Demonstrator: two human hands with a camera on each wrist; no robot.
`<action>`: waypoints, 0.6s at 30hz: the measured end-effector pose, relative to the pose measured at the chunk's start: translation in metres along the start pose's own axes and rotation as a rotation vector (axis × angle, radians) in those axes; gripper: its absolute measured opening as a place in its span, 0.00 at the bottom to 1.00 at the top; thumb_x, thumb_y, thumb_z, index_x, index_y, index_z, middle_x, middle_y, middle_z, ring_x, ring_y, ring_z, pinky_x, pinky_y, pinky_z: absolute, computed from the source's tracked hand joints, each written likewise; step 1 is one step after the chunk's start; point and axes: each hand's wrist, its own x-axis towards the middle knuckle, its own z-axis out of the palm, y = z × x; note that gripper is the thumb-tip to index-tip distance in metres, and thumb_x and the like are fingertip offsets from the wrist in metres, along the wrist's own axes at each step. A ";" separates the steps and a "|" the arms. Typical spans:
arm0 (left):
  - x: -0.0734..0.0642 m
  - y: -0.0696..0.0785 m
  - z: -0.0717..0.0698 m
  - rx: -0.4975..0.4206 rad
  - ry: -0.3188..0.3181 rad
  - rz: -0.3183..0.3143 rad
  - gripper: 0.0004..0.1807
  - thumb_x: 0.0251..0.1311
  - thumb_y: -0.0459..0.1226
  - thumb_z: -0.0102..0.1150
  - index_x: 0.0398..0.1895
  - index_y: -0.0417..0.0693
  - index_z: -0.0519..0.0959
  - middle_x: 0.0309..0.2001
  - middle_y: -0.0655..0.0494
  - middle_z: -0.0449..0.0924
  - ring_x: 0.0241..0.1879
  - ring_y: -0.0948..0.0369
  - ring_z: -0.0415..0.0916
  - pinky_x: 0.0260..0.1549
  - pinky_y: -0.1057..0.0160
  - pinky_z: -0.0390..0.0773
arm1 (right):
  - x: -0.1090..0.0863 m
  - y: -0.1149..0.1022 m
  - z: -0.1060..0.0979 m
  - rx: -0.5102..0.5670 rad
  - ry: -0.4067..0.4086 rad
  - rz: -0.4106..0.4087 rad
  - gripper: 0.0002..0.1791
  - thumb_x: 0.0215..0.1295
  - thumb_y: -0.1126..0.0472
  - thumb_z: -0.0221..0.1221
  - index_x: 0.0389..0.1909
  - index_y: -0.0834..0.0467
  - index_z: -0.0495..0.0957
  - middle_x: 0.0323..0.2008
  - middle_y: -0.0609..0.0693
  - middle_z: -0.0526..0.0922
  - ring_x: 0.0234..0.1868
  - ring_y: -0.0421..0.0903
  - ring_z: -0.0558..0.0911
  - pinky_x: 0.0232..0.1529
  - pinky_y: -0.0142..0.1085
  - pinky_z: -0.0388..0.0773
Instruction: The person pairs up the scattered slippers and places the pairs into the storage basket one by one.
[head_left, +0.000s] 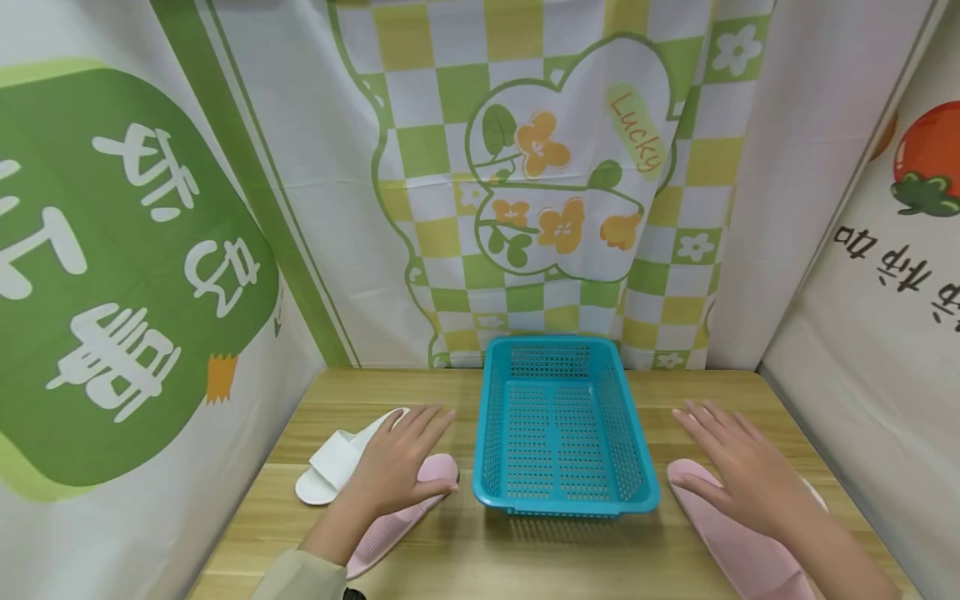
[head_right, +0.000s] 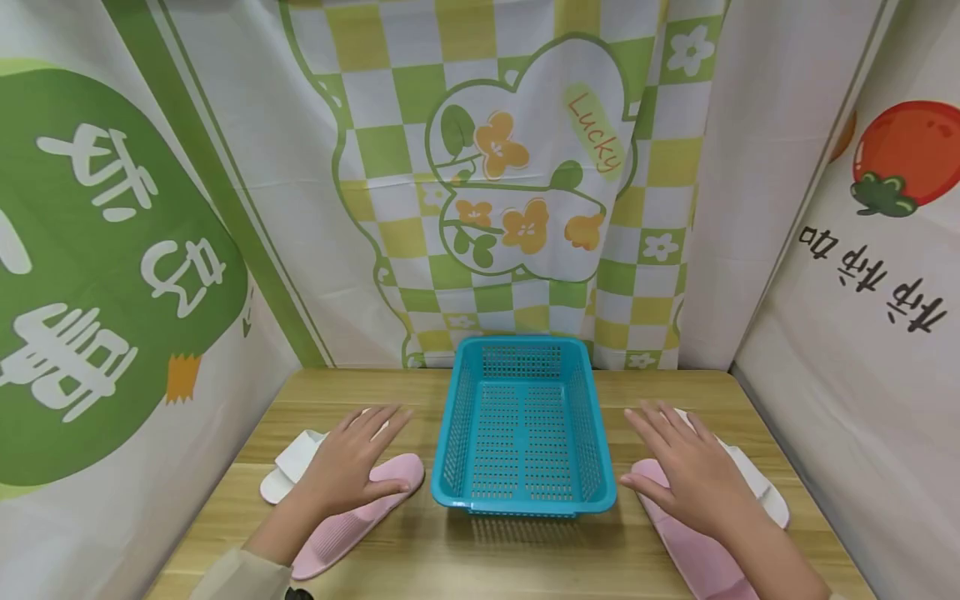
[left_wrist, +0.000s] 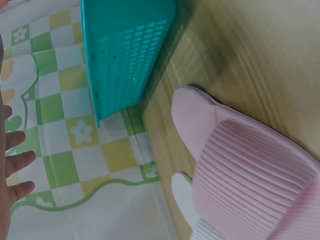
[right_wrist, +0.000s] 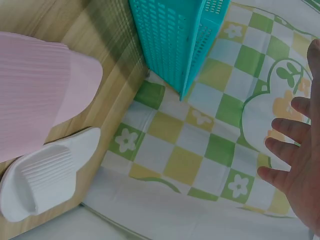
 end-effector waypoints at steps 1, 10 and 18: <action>-0.003 0.000 0.000 0.002 -0.001 -0.006 0.52 0.55 0.75 0.34 0.69 0.46 0.66 0.64 0.43 0.70 0.61 0.47 0.68 0.55 0.40 0.68 | -0.002 0.001 0.000 0.002 0.004 0.005 0.43 0.57 0.46 0.66 0.70 0.60 0.63 0.66 0.61 0.67 0.68 0.61 0.63 0.73 0.42 0.39; -0.028 -0.004 0.002 0.007 -0.002 -0.052 0.51 0.56 0.74 0.37 0.69 0.44 0.68 0.64 0.42 0.70 0.60 0.45 0.69 0.54 0.39 0.69 | -0.019 0.009 0.002 0.016 0.058 0.036 0.41 0.61 0.43 0.62 0.71 0.58 0.63 0.62 0.64 0.71 0.65 0.60 0.67 0.72 0.37 0.38; -0.048 -0.006 0.005 0.028 -0.010 -0.091 0.50 0.54 0.72 0.45 0.69 0.44 0.67 0.64 0.42 0.70 0.59 0.45 0.70 0.53 0.40 0.70 | -0.034 0.011 0.004 0.029 0.059 0.074 0.40 0.60 0.46 0.64 0.69 0.61 0.65 0.61 0.65 0.72 0.70 0.54 0.62 0.72 0.36 0.37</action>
